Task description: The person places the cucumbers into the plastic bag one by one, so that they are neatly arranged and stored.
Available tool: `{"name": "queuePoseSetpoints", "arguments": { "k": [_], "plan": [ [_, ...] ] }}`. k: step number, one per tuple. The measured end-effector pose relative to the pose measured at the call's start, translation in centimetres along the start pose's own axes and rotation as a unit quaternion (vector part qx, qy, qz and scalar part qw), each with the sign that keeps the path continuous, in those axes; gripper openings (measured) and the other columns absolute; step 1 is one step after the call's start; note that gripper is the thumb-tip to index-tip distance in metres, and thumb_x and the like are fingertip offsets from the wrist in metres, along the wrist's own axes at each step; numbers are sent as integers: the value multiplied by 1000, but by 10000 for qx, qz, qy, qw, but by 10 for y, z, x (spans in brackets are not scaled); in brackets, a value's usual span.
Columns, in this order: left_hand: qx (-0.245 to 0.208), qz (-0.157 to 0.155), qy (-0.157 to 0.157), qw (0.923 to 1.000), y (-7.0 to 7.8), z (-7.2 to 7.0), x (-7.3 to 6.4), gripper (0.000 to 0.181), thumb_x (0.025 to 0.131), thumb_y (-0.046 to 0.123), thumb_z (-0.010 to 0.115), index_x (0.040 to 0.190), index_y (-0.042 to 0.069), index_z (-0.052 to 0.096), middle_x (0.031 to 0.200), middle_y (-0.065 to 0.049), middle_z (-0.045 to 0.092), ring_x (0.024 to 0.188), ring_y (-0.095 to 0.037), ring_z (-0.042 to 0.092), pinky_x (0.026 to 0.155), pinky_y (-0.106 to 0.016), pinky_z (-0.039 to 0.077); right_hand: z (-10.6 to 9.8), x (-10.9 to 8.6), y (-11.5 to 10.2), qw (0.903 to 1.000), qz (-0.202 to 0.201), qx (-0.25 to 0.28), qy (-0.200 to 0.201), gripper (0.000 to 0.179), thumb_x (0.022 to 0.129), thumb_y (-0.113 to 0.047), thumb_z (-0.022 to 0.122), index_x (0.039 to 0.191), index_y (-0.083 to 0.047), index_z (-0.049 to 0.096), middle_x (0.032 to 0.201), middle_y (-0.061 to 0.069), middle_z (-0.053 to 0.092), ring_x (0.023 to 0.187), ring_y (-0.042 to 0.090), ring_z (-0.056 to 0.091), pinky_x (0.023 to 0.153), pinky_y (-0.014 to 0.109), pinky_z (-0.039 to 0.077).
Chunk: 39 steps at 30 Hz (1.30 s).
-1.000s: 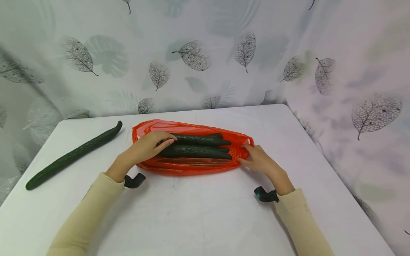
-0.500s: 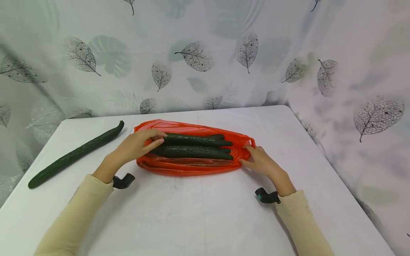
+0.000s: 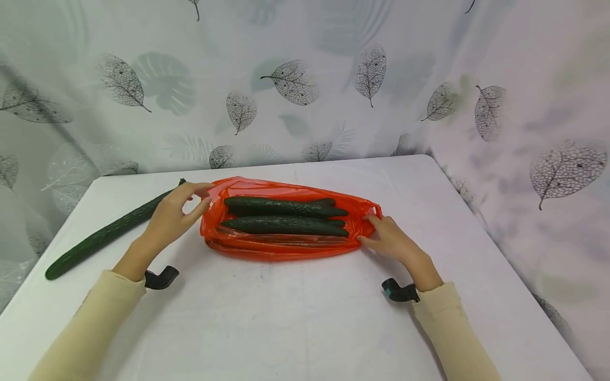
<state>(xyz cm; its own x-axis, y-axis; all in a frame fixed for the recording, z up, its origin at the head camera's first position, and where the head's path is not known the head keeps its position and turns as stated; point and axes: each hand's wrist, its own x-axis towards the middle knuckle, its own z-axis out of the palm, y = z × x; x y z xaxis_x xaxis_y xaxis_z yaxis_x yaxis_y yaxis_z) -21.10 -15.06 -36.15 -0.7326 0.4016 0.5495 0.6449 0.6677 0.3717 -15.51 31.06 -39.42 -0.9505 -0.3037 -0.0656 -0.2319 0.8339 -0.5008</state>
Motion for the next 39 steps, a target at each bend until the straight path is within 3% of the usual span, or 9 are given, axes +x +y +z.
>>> {"name": "queuePoseSetpoints", "arguments": {
  "k": [7, 16, 21, 29, 34, 39],
  "plan": [
    [112, -417, -74, 9990, -17, -10, -12, 29, 94, 10, 63, 123, 7, 64, 100, -9, 65, 95, -25, 61, 84, -47, 52, 0, -1, 2, 10000, -26, 8, 35, 58, 92, -24, 67, 133, 11, 46, 124, 30, 55, 111, 44, 46, 91, 58, 45],
    [-147, -928, -191, 9954, -49, -8, -24, 26, 97, 12, 60, 122, 5, 64, 102, -12, 64, 95, -27, 60, 88, -50, 48, 0, -3, 8, 9999, -109, -21, 83, 56, 91, -22, 67, 131, 12, 47, 112, 26, 59, 102, 39, 48, 77, 42, 46],
    [-219, -1246, -129, 9919, -69, -15, -33, 27, 98, 9, 58, 123, 1, 62, 106, -16, 62, 97, -30, 58, 90, -52, 45, 0, 0, 8, 9998, -169, -37, 98, 55, 91, -20, 68, 130, 13, 48, 101, 20, 60, 97, 36, 48, 70, 35, 42],
    [-429, -1462, -91, 9883, -94, -26, -52, 28, 97, 5, 58, 124, -2, 60, 109, -20, 60, 102, -33, 56, 93, -52, 42, -3, 2, 5, 9998, -149, -81, 55, 56, 90, -21, 68, 130, 13, 47, 95, 16, 60, 95, 35, 47, 68, 33, 41],
    [-256, -1789, -305, 9831, -106, -35, -61, 35, 92, 1, 63, 126, -1, 59, 117, -23, 56, 114, -40, 49, 99, -58, 35, -3, 2, 4, 9999, -152, -36, 42, 56, 90, -20, 68, 130, 13, 47, 92, 16, 59, 94, 35, 47, 66, 33, 40],
    [80, -2184, -768, 9728, -116, -47, -70, 44, 89, 3, 67, 131, 3, 55, 129, -28, 45, 120, -51, 38, 96, -66, 24, 1, 3, 4, 9998, -207, 20, 20, 56, 90, -20, 68, 130, 14, 47, 91, 15, 58, 95, 35, 47, 68, 34, 40]
  ]
}}
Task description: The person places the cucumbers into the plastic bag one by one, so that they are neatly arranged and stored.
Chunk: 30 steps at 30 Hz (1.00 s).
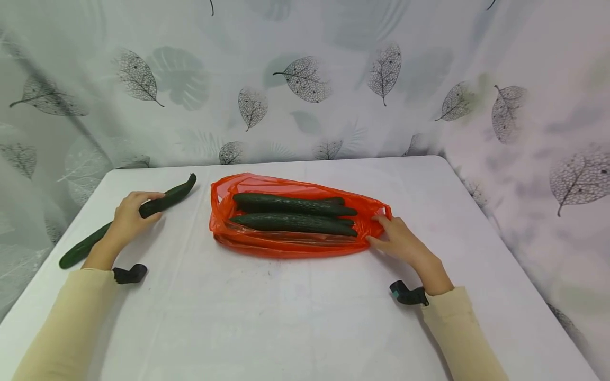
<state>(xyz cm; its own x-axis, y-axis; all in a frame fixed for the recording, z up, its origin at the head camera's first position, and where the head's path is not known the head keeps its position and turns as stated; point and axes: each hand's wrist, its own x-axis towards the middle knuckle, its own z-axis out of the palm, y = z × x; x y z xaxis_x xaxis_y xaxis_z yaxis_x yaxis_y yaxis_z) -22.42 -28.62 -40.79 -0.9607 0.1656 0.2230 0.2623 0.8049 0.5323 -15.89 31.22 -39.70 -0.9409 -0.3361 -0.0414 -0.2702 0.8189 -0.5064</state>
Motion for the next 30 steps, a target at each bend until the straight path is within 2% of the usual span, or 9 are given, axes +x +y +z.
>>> {"name": "queuePoseSetpoints", "arguments": {
  "k": [6, 10, 14, 21, 26, 30],
  "plan": [
    [107, -357, -907, 9952, -14, -11, -1, 65, 93, 15, 66, 149, 6, 34, 142, -36, 25, 127, -57, 29, 100, -72, 18, 1, 0, 1, 10000, 77, -20, -38, 57, 91, -22, 67, 131, 12, 47, 90, 14, 58, 95, 36, 47, 65, 33, 39],
    [698, -479, -1192, 9893, -22, -16, -3, 62, 100, 24, 56, 153, 10, 26, 140, -38, 30, 126, -59, 31, 95, -75, 24, 1, 1, 1, 9999, 101, -37, -55, 58, 91, -24, 67, 131, 12, 46, 90, 14, 57, 95, 35, 46, 65, 32, 39],
    [1285, -505, -1200, 9831, -28, -17, -5, 59, 103, 34, 48, 153, 13, 25, 135, -39, 36, 118, -61, 37, 87, -76, 31, 1, 1, 1, 10000, 76, -40, -45, 56, 91, -23, 67, 131, 12, 47, 80, 8, 52, 93, 33, 46, 64, 32, 37],
    [1136, -541, -1028, 9867, -26, -17, -5, 61, 100, 30, 57, 152, 13, 30, 130, -41, 41, 114, -63, 40, 86, -75, 33, -1, 1, 4, 9999, 87, -146, -15, 55, 91, -20, 66, 130, 12, 47, 79, 8, 51, 93, 34, 46, 65, 32, 38],
    [1273, -425, -991, 9860, -27, -16, -6, 59, 101, 32, 54, 152, 14, 31, 126, -42, 44, 110, -62, 43, 84, -73, 35, 0, 1, 3, 9999, 98, -102, -8, 55, 91, -21, 66, 131, 12, 47, 79, 7, 51, 92, 33, 46, 64, 32, 38],
    [1336, -446, -970, 9853, -27, -17, -9, 58, 101, 32, 53, 152, 15, 30, 128, -41, 42, 113, -60, 43, 84, -73, 34, 2, 1, 2, 10000, 66, -31, -12, 57, 91, -22, 67, 131, 13, 46, 78, 7, 49, 91, 33, 46, 64, 32, 37]
  ]
}}
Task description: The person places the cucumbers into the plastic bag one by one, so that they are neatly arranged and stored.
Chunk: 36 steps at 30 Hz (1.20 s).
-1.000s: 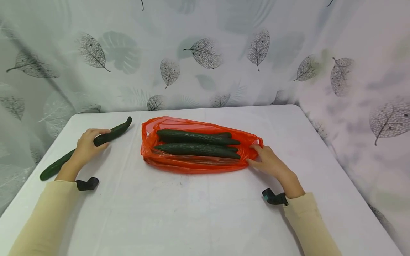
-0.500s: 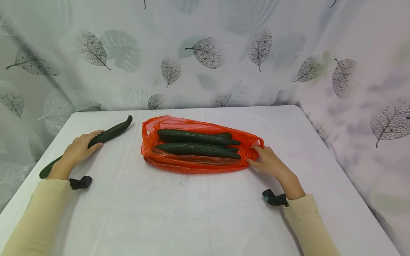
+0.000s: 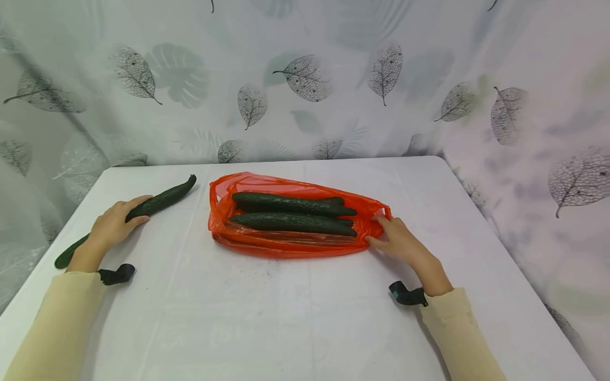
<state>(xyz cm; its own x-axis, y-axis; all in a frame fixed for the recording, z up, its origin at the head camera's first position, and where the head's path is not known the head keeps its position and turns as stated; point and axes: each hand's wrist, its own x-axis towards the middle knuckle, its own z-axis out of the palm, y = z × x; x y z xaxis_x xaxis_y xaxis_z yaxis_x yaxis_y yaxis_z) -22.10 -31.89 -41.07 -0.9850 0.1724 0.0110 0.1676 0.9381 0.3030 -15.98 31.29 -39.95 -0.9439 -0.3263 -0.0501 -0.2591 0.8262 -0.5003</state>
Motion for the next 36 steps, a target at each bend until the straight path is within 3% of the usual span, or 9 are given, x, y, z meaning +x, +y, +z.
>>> {"name": "queuePoseSetpoints", "arguments": {
  "k": [16, 25, 36],
  "plan": [
    [42, 109, 97, 9999, 5, -9, -7, 57, 100, 27, 57, 151, 19, 33, 124, -34, 43, 112, -55, 44, 84, -71, 34, 2, 1, -1, 9999, -114, -34, 103, 52, 91, -20, 67, 128, 12, 49, 71, 3, 47, 85, 27, 45, 63, 31, 37],
    [-81, 286, 535, 9981, 14, -20, -11, 52, 98, 25, 60, 145, 15, 40, 119, -33, 47, 106, -54, 49, 79, -68, 38, -1, 1, 1, 9999, -90, -72, 112, 53, 90, -20, 67, 128, 12, 49, 75, 4, 49, 88, 30, 45, 64, 32, 38],
    [27, 720, 1065, 9917, 39, -35, -17, 47, 95, 20, 66, 138, 15, 49, 118, -30, 54, 102, -51, 54, 77, -63, 40, 0, 3, 0, 10000, 73, -30, 15, 55, 90, -22, 68, 130, 11, 48, 81, 9, 50, 92, 32, 44, 62, 31, 38]
  ]
}}
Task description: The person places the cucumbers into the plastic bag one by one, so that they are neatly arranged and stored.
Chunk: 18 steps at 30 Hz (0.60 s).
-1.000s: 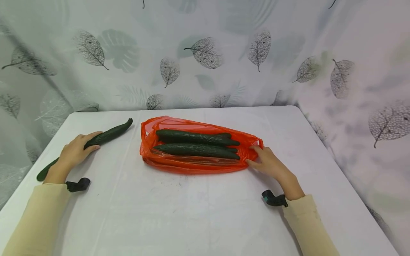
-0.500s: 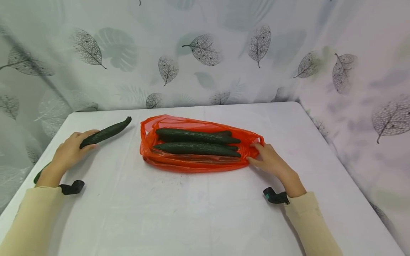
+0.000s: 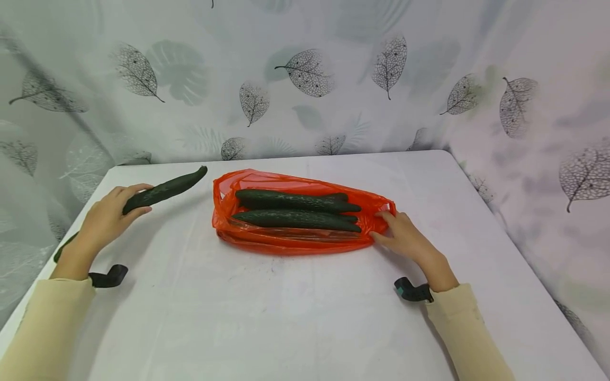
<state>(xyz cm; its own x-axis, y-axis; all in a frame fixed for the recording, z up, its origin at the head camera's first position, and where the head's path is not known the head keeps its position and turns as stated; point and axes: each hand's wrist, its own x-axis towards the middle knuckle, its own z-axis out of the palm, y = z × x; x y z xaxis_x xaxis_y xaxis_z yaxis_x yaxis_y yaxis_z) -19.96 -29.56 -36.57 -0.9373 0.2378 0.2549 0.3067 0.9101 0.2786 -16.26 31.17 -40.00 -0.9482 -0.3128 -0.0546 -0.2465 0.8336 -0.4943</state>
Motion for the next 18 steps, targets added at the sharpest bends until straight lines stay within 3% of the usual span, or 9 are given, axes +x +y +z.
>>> {"name": "queuePoseSetpoints", "arguments": {
  "k": [10, 18],
  "plan": [
    [226, 750, 769, 9940, 30, -10, 2, 50, 87, 14, 73, 134, 18, 55, 112, -25, 60, 93, -45, 58, 67, -57, 42, 2, -2, 0, 9998, -198, 36, 83, 53, 90, -20, 67, 128, 13, 50, 74, 4, 48, 89, 31, 45, 64, 32, 36],
    [260, 1209, 1074, 9865, 59, -19, 7, 51, 83, 12, 77, 130, 19, 59, 109, -20, 63, 89, -41, 60, 65, -55, 42, 1, -2, 1, 9998, -207, -20, 58, 53, 90, -21, 67, 128, 13, 49, 75, 5, 48, 89, 31, 45, 64, 32, 36]
  ]
}}
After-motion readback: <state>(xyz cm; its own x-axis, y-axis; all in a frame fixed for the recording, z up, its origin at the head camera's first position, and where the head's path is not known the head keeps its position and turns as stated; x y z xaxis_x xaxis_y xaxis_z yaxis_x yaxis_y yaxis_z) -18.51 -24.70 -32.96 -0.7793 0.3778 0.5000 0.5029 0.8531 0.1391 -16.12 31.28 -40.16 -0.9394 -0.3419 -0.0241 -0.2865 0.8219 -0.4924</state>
